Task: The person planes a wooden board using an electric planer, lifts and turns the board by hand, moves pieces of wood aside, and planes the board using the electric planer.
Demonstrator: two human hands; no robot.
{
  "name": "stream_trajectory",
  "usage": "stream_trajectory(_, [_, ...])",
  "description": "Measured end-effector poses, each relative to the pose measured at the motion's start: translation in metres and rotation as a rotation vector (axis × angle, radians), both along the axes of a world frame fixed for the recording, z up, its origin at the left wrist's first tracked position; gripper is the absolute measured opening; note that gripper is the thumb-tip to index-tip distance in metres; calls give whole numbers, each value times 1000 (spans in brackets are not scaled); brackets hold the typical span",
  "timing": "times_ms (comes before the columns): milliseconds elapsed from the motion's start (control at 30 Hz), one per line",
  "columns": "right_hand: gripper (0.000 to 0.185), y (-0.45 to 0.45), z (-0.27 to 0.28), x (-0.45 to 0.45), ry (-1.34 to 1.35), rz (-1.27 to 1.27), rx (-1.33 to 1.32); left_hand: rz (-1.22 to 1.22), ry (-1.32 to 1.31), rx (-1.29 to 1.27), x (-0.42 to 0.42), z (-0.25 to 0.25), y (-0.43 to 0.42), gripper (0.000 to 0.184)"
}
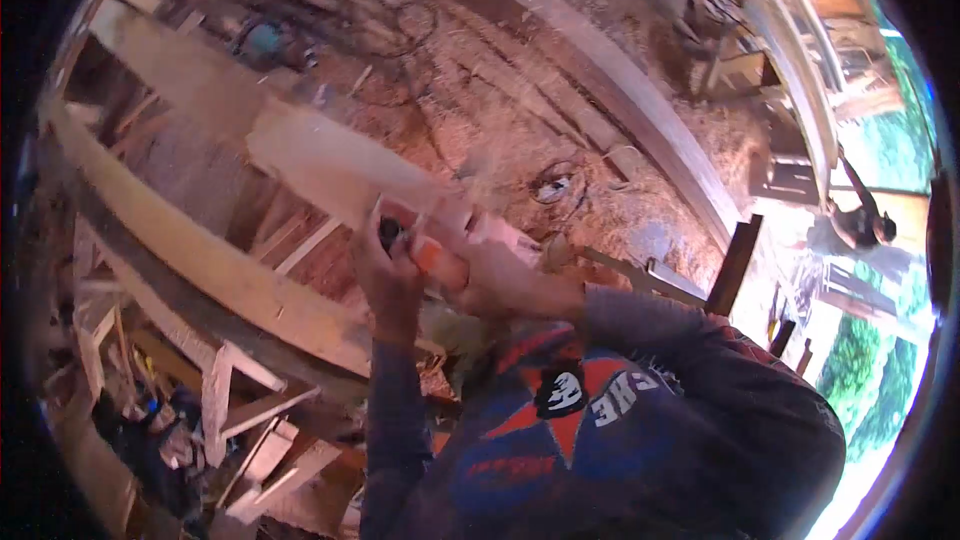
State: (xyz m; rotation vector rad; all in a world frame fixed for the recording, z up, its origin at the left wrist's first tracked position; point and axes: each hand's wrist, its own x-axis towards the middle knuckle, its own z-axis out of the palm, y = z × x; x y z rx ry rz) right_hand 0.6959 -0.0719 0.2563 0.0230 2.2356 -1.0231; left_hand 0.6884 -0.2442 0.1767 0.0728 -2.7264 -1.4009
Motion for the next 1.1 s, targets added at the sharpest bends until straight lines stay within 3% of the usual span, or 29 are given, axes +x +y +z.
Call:
stream_trajectory(67, [69,-26,-9,-28,17,-15,-30,18,9,-28,-31,1,-20,45])
stream_trajectory(133, [56,-48,-21,-61,391,16,-122,34,50,-58,-65,-9,-47,42])
stream_trajectory(167, [60,-60,-30,-83,228,9,-211,20,90,-64,-83,-14,-62,39])
stream_trajectory(233, [56,-94,-50,-129,465,59,-116,76,127,-116,-124,-20,-92,38])
stream_trajectory(300, [32,-124,-41,-178,699,393,82,-1,243,-12,-168,-44,-133,37])
stream_trajectory(333, [24,-139,-37,-202,836,536,170,24,144,127,-185,-36,-145,37])
stream_trajectory(433, [18,-157,-68,-237,993,678,136,-13,25,374,-206,-26,-162,32])
stream_trajectory(500, [21,-141,-74,-221,1129,811,109,59,28,225,-185,-42,-153,30])
stream_trajectory(533, [23,-123,-80,-200,1101,796,85,108,36,82,-173,-51,-142,28])
stream_trajectory(567, [26,-105,-86,-180,1074,781,60,97,99,120,-145,-52,-121,29])
stream_trajectory(600, [26,-83,-98,-144,953,647,40,95,189,-24,-110,-57,-94,32])
stream_trajectory(633, [28,-51,-66,-96,962,542,18,108,280,-171,-75,-61,-67,35])
stream_trajectory(667, [36,-25,-45,-61,936,506,-52,75,166,-38,-31,-16,-31,35])
stream_trajectory(700, [42,3,-35,-30,877,495,-69,157,-12,-56,7,-6,0,38])
stream_trajectory(767, [58,60,-21,36,669,489,-51,134,18,93,66,0,47,41])
stream_trajectory(833, [78,100,-13,86,401,428,-49,145,-11,-70,110,23,76,45])
stream_trajectory(867, [78,110,-12,102,218,368,-42,155,-23,-123,127,30,86,46])
stream_trajectory(900, [77,121,-11,118,46,298,-19,117,-17,-101,138,28,89,50])
stream_trajectory(1000, [81,115,-3,113,-71,232,-23,123,34,-37,134,9,88,55])
stream_trajectory(1100, [80,64,3,76,10,166,-19,181,107,-2,102,-4,63,56])
